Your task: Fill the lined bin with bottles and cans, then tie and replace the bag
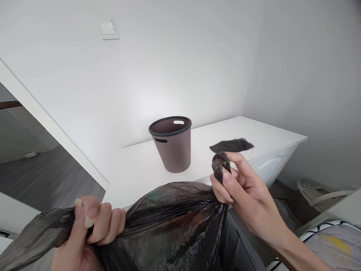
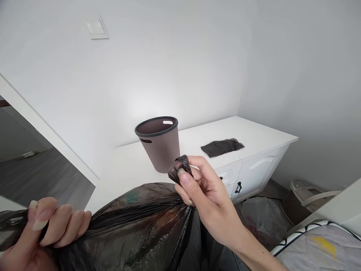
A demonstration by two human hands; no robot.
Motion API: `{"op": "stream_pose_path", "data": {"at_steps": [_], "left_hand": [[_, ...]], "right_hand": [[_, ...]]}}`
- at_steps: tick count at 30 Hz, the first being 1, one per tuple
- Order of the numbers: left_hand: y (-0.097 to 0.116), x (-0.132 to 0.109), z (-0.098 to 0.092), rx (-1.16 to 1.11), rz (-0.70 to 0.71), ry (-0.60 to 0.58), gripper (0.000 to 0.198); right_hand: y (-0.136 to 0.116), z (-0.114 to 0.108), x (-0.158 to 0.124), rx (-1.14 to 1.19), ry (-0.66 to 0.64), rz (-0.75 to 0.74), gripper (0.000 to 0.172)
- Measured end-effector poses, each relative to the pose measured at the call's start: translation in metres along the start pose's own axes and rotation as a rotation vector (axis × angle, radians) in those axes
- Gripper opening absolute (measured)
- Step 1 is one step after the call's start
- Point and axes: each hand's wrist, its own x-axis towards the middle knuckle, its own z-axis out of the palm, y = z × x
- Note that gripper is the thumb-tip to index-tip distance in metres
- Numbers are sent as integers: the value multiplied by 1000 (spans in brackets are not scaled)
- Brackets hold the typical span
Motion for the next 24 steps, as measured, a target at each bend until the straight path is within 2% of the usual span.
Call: {"op": "stream_pose_path", "data": {"at_steps": [6, 10, 13, 15, 18, 21, 24], "left_hand": [[-5, -2, -3, -7, -2, -20, 38], [-8, -6, 0, 44, 51, -4, 41], [-6, -9, 9, 94, 89, -27, 46], [-5, -11, 15, 138, 70, -94, 49], [-5, -12, 22, 265, -64, -265, 49], [-9, -10, 25, 370, -205, -403, 44], [-16, -10, 23, 444, -177, -497, 39]], "right_hand": [[-6, 3, 1, -25, -53, 115, 39], [-1, 3, 1, -39, -202, 171, 28], [5, 11, 3, -4, -197, 183, 38], [9, 20, 5, 26, -125, 214, 41], [14, 32, 9, 64, -38, 345, 45], [21, 42, 14, 57, -34, 426, 52], [27, 50, 17, -21, -67, 372, 47]]}}
